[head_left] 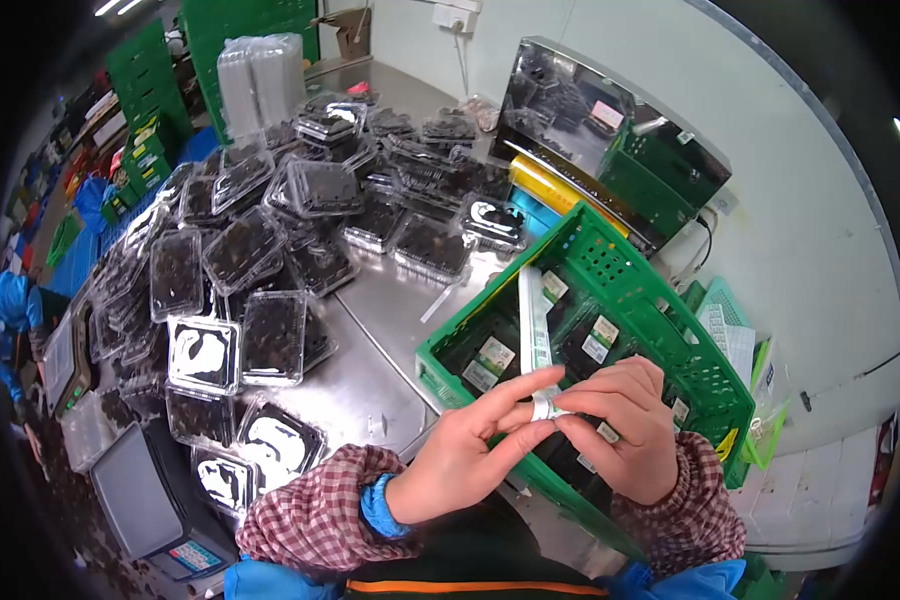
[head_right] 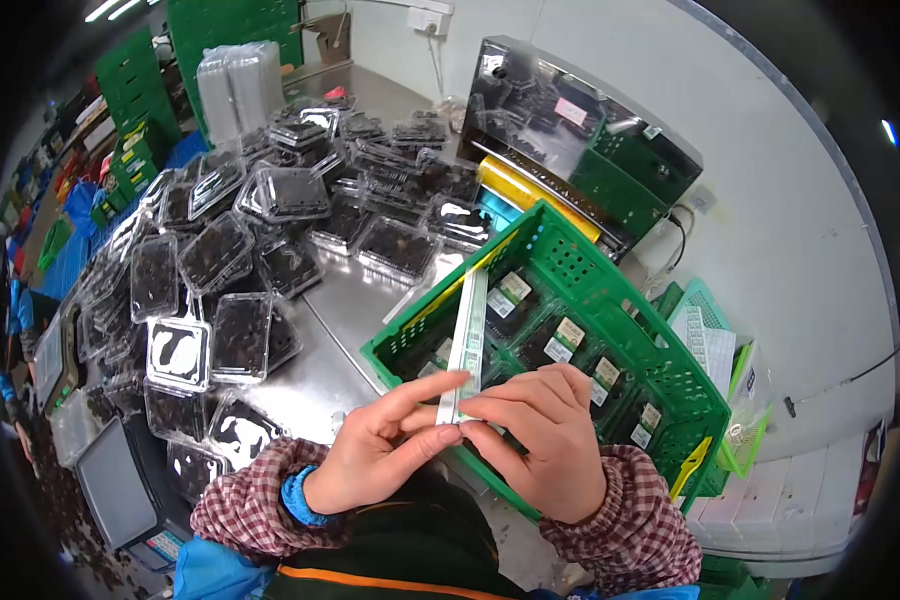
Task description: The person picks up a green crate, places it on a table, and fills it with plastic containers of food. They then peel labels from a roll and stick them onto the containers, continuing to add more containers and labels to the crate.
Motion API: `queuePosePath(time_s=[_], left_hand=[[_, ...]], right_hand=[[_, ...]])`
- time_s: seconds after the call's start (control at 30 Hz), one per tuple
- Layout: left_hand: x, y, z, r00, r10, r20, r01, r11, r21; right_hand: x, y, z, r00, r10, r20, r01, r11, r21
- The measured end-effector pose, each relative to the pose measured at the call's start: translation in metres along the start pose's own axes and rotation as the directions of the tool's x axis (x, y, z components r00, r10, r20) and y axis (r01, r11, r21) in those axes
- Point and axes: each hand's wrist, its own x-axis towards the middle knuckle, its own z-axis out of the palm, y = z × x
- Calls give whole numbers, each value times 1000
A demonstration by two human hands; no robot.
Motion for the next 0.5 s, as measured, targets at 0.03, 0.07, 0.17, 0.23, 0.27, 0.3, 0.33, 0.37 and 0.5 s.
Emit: queuePosePath(time_s=[0.03,0.07,0.17,0.23,0.27,0.3,0.33,0.37,0.5], left_hand=[[-3,-1,-3,1000,-5,-25,6,999,38],[-7,-2,-4,999,-14,-46,17,997,73],[-13,2,-8,994,20,-106,-5,990,144],[-17,3,-15,987,153,-43,-125,914,385],[-18,1,-16,989,145,-30,-123,919,375],[-20,-1,-16,998,36,-45,-23,968,250],[-22,-4,-16,996,-75,-49,81,989,122],[-22,-10,-19,996,-81,-46,86,990,114],[-12,-16,-23,983,-177,53,185,950,-251]], right_hand=[[1,-1,2,999,-38,0,38,999,-32],[0,-5,5,999,-44,-9,43,996,-79],[-3,-19,12,998,-66,1,66,987,-149],[-6,-25,15,998,-57,16,59,980,-192],[-9,-26,17,998,-61,-6,59,985,-163],[-12,-27,18,998,-65,-27,61,989,-134],[-17,-27,17,989,-140,-40,133,981,-143],[-25,-28,16,991,-132,-34,126,982,-144],[-41,-25,-2,994,-102,-25,104,987,121]])
